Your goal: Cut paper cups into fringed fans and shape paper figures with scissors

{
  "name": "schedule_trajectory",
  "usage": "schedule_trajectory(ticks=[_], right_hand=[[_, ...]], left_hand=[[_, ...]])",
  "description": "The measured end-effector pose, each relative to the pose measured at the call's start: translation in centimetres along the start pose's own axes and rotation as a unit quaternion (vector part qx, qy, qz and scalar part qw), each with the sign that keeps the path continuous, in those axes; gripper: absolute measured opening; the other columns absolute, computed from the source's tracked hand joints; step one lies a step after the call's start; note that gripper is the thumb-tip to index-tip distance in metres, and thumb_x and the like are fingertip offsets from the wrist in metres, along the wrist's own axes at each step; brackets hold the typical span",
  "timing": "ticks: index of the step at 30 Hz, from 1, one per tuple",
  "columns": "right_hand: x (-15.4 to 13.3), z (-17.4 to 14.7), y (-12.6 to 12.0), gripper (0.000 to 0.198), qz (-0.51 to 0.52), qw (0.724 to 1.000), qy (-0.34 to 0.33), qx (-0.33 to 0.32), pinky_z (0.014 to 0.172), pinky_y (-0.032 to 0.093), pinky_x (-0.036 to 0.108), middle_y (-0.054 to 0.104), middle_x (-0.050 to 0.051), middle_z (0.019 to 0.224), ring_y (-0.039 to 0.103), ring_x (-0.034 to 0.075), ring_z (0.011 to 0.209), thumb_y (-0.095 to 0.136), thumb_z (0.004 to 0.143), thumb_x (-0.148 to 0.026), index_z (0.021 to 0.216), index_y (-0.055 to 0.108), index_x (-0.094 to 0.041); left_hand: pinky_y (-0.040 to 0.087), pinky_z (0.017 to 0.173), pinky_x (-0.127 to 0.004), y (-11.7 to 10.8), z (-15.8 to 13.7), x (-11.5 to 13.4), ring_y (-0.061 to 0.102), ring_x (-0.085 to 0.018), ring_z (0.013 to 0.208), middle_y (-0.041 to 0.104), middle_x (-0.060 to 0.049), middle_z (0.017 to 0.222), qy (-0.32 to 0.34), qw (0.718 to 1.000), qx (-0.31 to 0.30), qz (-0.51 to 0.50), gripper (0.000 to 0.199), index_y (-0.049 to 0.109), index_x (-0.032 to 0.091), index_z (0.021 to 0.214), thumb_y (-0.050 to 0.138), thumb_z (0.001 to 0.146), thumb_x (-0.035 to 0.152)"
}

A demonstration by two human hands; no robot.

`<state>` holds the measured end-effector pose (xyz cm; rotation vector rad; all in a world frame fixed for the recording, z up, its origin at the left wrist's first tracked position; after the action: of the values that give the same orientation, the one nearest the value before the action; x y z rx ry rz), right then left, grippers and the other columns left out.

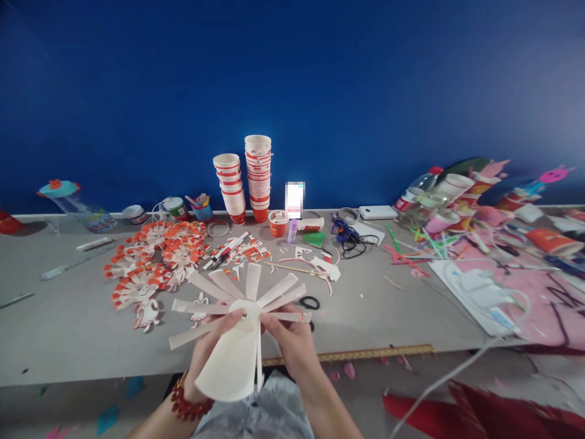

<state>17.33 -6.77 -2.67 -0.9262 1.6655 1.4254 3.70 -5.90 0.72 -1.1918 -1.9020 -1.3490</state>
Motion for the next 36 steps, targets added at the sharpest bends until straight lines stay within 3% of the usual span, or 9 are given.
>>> schedule_trajectory(ticks=[2, 4, 8, 13, 18, 23, 27, 31, 36], right_hand=[[-0.1, -0.4, 0.1, 0.029, 0.026, 0.999, -0.009, -0.037, 0.088, 0.052, 0.044, 0.075, 0.01, 0.091, 0.068, 0.031, 0.091, 0.077, 0.072, -0.044, 0.09, 0.075, -0.02], [-0.3, -0.9, 0.1, 0.045, 0.03, 0.995, -0.028, -0.086, 0.095, 0.047, 0.047, 0.073, 0.011, 0.107, 0.063, 0.034, 0.107, 0.074, 0.071, -0.055, 0.104, 0.074, -0.023], [-0.9, -2.1, 0.0, 0.085, -0.033, 0.987, -0.062, -0.145, 0.105, 0.04, 0.048, 0.057, 0.012, 0.136, 0.05, 0.039, 0.126, 0.076, 0.056, -0.072, 0.128, 0.062, -0.028], [-0.9, -2.8, -0.2, 0.065, -0.065, 0.985, -0.081, -0.136, 0.109, 0.036, 0.046, 0.05, 0.01, 0.144, 0.039, 0.036, 0.135, 0.066, 0.075, -0.065, 0.13, 0.061, -0.028], [-0.2, -2.8, -0.3, 0.056, -0.007, 0.994, -0.06, -0.09, 0.101, 0.045, 0.047, 0.06, 0.012, 0.135, 0.051, 0.037, 0.126, 0.069, 0.076, -0.058, 0.123, 0.067, -0.026], [-0.1, -2.2, 0.5, 0.027, 0.0, 0.999, -0.046, 0.019, 0.08, 0.054, 0.034, 0.075, 0.007, 0.099, 0.069, 0.028, 0.095, 0.079, 0.073, -0.038, 0.096, 0.075, -0.025], [-0.1, -1.6, 1.1, 0.019, -0.013, 0.998, -0.041, 0.041, 0.069, 0.053, 0.03, 0.075, 0.005, 0.081, 0.068, 0.021, 0.074, 0.08, 0.073, -0.034, 0.084, 0.074, -0.02], [0.4, -1.1, 1.1, 0.024, 0.017, 0.998, -0.033, 0.045, 0.075, 0.053, 0.033, 0.075, 0.006, 0.081, 0.067, 0.023, 0.078, 0.082, 0.07, -0.035, 0.086, 0.076, -0.019], [0.6, -0.8, 1.0, 0.022, 0.05, 0.997, -0.016, 0.061, 0.063, 0.052, 0.027, 0.071, 0.001, 0.063, 0.063, 0.016, 0.059, 0.087, 0.063, -0.034, 0.072, 0.075, -0.019]], left_hand=[[0.049, 0.048, -0.024, -0.3, 0.2, -0.3, 0.063, -0.016, 0.05, 0.071, -0.005, 0.065, 0.016, 1.0, 0.005, 0.0, 0.031, 0.07, 0.014, 0.08, 0.079, 0.066, 0.04], [0.05, 0.054, -0.024, -0.8, 0.5, -0.4, 0.066, -0.018, 0.059, 0.072, -0.004, 0.068, 0.062, 0.996, 0.053, 0.032, 0.026, 0.071, 0.016, 0.077, 0.08, 0.065, 0.038], [0.053, 0.073, -0.032, -1.2, 0.5, 0.0, 0.068, -0.029, 0.09, 0.075, -0.009, 0.085, 0.142, 0.98, 0.09, 0.102, 0.02, 0.073, 0.019, 0.073, 0.079, 0.066, 0.037], [0.053, 0.079, -0.036, -0.2, 0.0, 0.9, 0.068, -0.031, 0.091, 0.076, -0.009, 0.085, 0.166, 0.982, 0.04, 0.079, 0.019, 0.072, 0.021, 0.073, 0.082, 0.063, 0.033], [0.055, 0.071, -0.033, -0.4, 0.1, 0.0, 0.07, -0.028, 0.082, 0.077, -0.009, 0.082, 0.156, 0.985, 0.042, 0.054, 0.026, 0.071, 0.017, 0.08, 0.077, 0.069, 0.04], [0.055, 0.061, -0.029, -0.6, -0.3, -1.1, 0.071, -0.025, 0.071, 0.076, -0.009, 0.079, 0.098, 0.994, 0.046, -0.003, 0.034, 0.071, 0.014, 0.087, 0.08, 0.066, 0.039], [0.052, 0.054, -0.025, -0.2, -0.7, -1.0, 0.068, -0.02, 0.061, 0.074, -0.006, 0.072, 0.056, 0.998, 0.024, -0.03, 0.034, 0.071, 0.014, 0.086, 0.081, 0.064, 0.038], [0.047, 0.049, -0.019, -0.1, -0.7, -0.9, 0.061, -0.012, 0.051, 0.071, -0.003, 0.066, 0.036, 0.998, 0.013, -0.041, 0.028, 0.069, 0.014, 0.078, 0.081, 0.066, 0.037], [0.051, 0.052, -0.022, -0.2, -0.4, -1.2, 0.063, -0.014, 0.054, 0.068, -0.001, 0.064, 0.031, 0.998, -0.01, -0.048, 0.026, 0.064, 0.015, 0.074, 0.079, 0.069, 0.035]])
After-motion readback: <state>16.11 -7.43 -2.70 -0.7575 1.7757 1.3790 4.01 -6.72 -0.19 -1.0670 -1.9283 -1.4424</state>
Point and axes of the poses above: each hand's wrist, its own z-axis towards the middle knuckle, its own y-axis out of the palm, x = y × z, the point moved 1 cm from there along z, towards the middle knuckle
